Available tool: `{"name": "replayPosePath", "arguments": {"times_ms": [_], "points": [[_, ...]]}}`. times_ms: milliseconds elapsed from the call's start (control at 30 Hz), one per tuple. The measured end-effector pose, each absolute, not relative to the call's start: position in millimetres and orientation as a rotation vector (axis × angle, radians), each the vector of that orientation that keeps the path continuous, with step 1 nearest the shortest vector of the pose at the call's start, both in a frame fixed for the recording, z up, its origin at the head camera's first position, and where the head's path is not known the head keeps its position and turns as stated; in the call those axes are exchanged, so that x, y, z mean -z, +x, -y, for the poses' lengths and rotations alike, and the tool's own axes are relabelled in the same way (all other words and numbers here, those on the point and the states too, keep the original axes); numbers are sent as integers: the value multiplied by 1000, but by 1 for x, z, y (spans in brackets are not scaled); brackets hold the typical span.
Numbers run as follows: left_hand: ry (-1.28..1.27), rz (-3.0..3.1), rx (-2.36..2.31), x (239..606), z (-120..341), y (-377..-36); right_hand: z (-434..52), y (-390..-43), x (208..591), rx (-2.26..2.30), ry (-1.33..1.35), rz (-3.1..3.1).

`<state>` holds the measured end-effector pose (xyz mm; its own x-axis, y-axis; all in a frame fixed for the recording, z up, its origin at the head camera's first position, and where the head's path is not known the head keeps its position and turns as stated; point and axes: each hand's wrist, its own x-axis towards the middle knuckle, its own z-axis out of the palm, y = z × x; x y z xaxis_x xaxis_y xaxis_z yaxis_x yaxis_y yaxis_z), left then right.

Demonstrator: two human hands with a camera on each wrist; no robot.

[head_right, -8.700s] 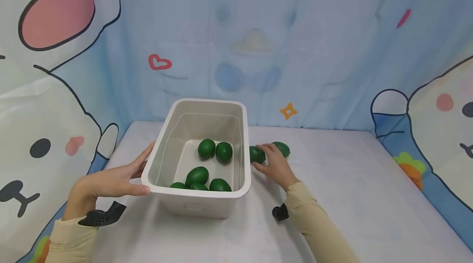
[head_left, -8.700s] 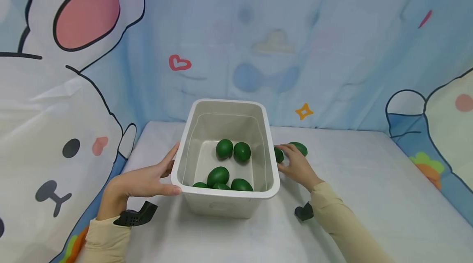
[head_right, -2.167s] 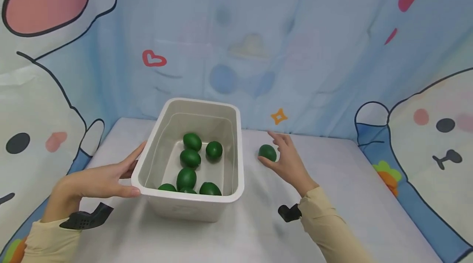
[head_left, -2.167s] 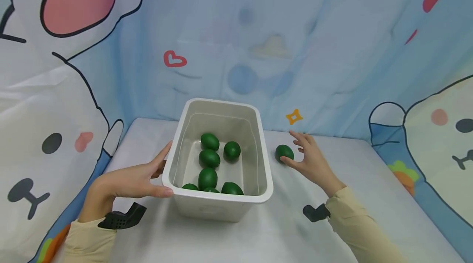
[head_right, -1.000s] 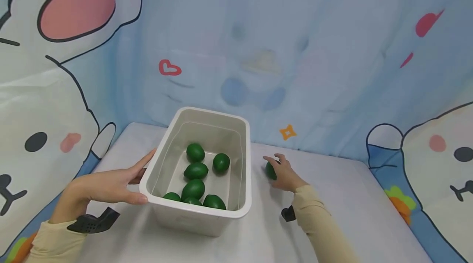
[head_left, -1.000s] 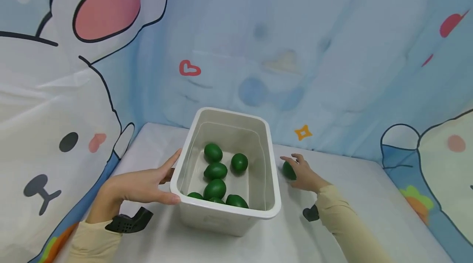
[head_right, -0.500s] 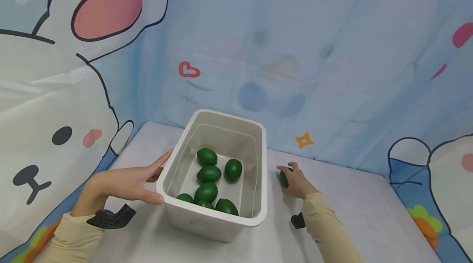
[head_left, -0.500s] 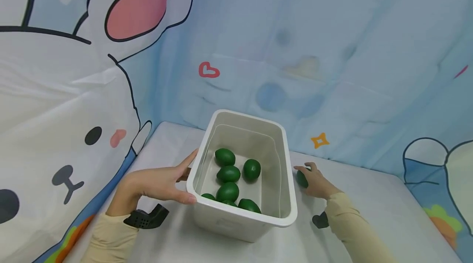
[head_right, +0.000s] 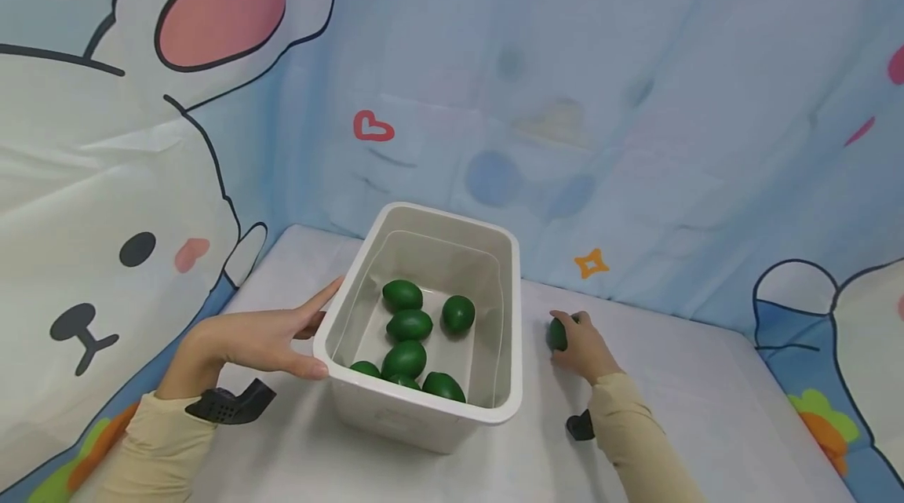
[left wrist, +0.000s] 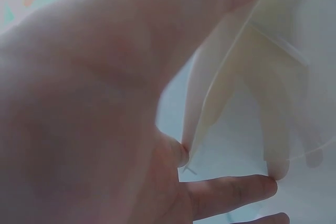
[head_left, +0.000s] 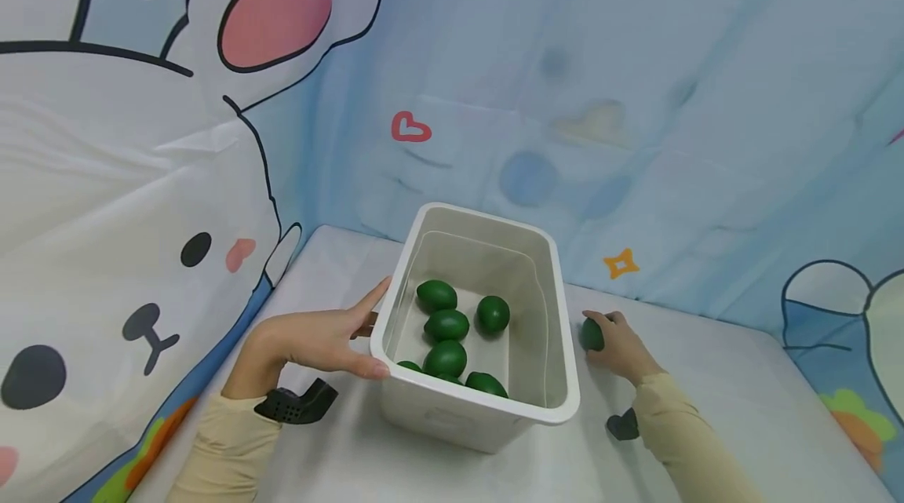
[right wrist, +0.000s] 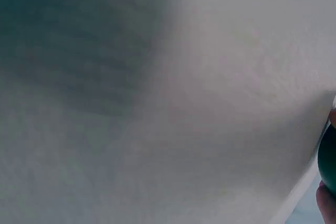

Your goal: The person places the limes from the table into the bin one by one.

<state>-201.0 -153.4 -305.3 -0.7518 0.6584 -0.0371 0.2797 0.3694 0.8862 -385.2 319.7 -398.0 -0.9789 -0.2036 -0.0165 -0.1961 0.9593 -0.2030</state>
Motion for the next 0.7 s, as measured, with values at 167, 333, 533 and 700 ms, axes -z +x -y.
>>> {"name": "replayPosePath", "arguments": {"times_ms": [167,333,533,700], "points": [[823,-2250,-1340,305,154,-201,-320,-376,389,329,-311,-3113],[816,-2260,-1347,303,156,-200,-314,-369,374,360,-353,-3160],[822,-2284,-1331,301,155,-198,-312,-358,358,381,-427,-3233],[790,-2315,-1305,302,153,-198,-307,-347,342,439,-485,-3262]]}}
